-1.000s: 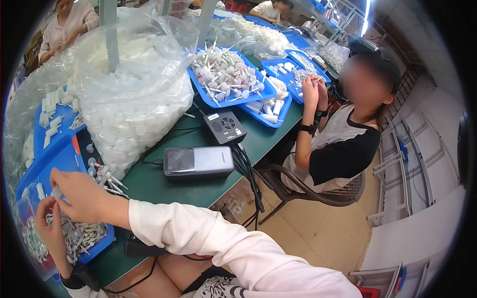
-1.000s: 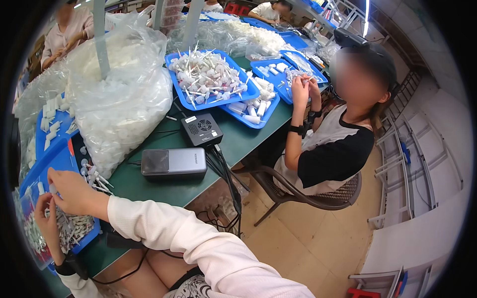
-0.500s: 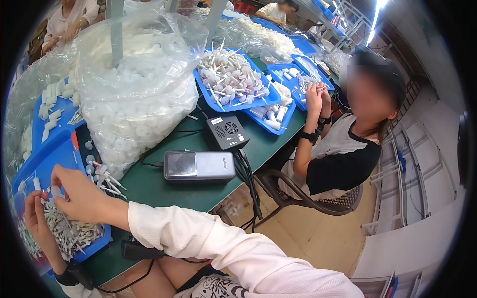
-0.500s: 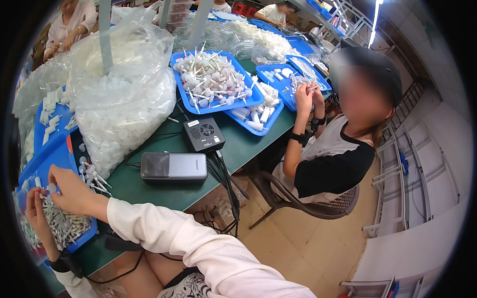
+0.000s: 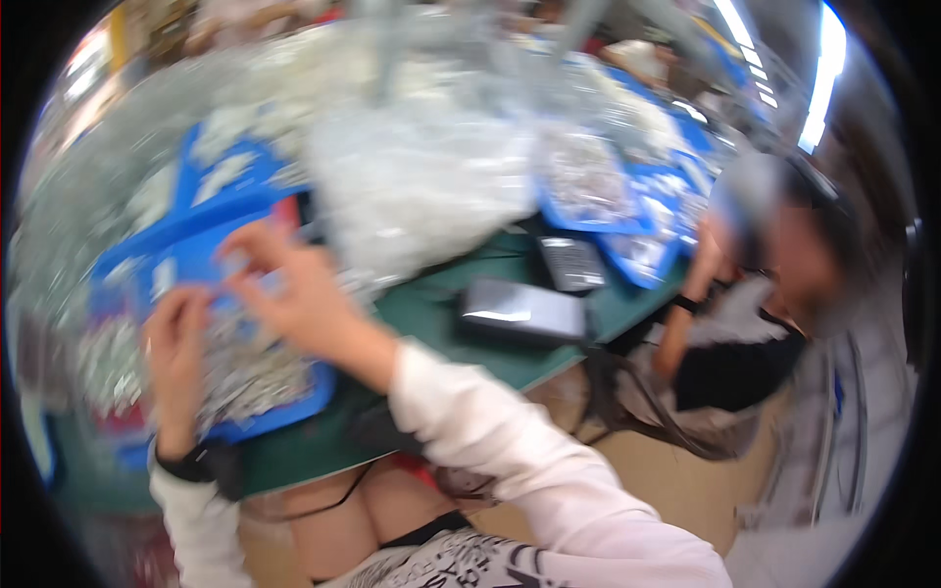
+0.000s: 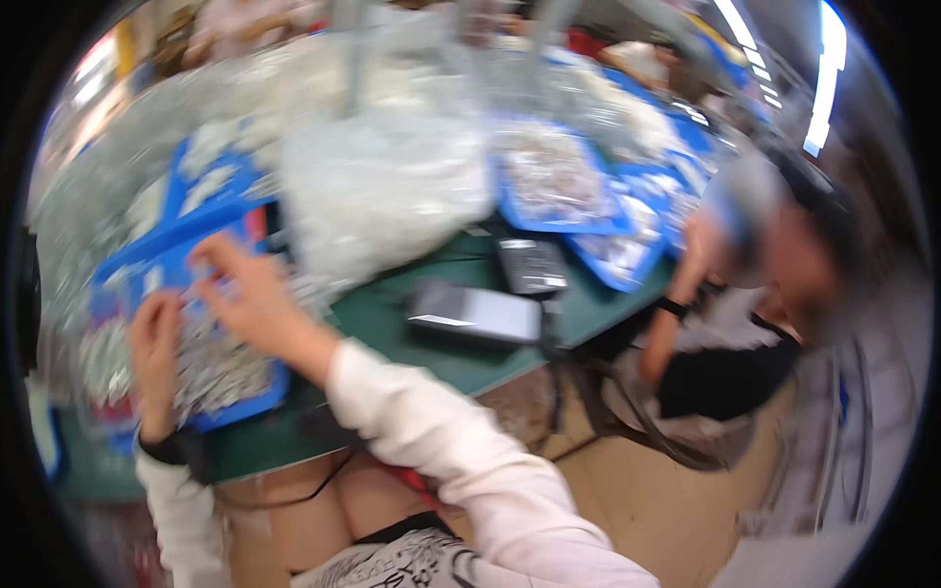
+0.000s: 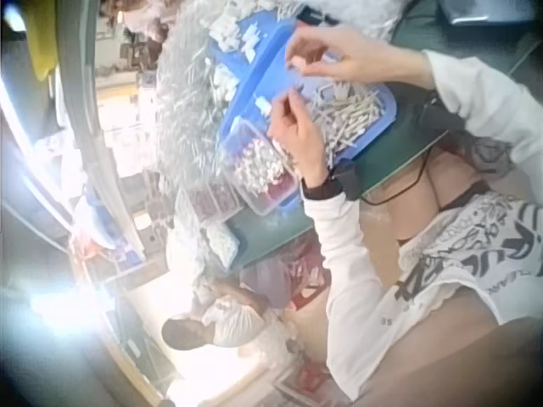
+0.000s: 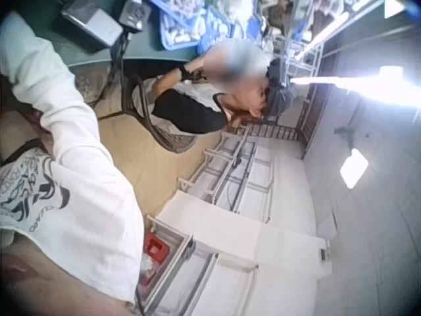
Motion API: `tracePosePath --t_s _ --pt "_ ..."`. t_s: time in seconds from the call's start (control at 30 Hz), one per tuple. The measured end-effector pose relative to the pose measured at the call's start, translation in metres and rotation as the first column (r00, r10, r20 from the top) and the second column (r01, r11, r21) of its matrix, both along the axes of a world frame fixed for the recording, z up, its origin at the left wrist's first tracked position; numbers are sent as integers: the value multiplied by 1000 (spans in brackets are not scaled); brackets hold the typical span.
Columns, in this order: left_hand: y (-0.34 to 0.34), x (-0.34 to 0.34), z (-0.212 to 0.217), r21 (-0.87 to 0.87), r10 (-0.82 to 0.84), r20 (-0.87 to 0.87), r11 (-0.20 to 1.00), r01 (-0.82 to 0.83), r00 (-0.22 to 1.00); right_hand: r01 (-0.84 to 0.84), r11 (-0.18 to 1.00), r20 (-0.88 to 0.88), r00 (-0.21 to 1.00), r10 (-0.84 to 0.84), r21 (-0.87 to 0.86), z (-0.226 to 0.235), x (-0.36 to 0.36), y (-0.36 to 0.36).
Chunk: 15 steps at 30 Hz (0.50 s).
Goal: The person sits at a green table in a workshop and assembles small white plastic components by hand. They repeatedly pick up a small white cap and a white stick with a red tip from a blue tray, fit the cap onto the stick, and place the assembled unit back into the tray.
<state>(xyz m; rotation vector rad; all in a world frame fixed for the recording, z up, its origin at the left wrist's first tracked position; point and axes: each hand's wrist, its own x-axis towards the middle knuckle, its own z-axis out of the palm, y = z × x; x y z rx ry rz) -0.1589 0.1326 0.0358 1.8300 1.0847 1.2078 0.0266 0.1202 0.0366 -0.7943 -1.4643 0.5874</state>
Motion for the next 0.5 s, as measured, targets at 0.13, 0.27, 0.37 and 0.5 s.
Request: tracePosePath --t_s 0.13,0.27,0.37,0.5 --pt "-5 24 10 57 -164 75 985 160 984 -164 977 -135 980 145 -139 -2 15 -2" --pt "-13 14 21 109 -134 18 985 131 991 -432 882 -272 886 376 -188 13 5 -11" --pt "-14 17 18 162 -135 32 978 128 990 -439 866 -277 886 372 -239 18 -1 -16" --pt "-10 21 8 242 -127 24 963 117 992 -448 845 -218 891 397 -290 16 7 -11"
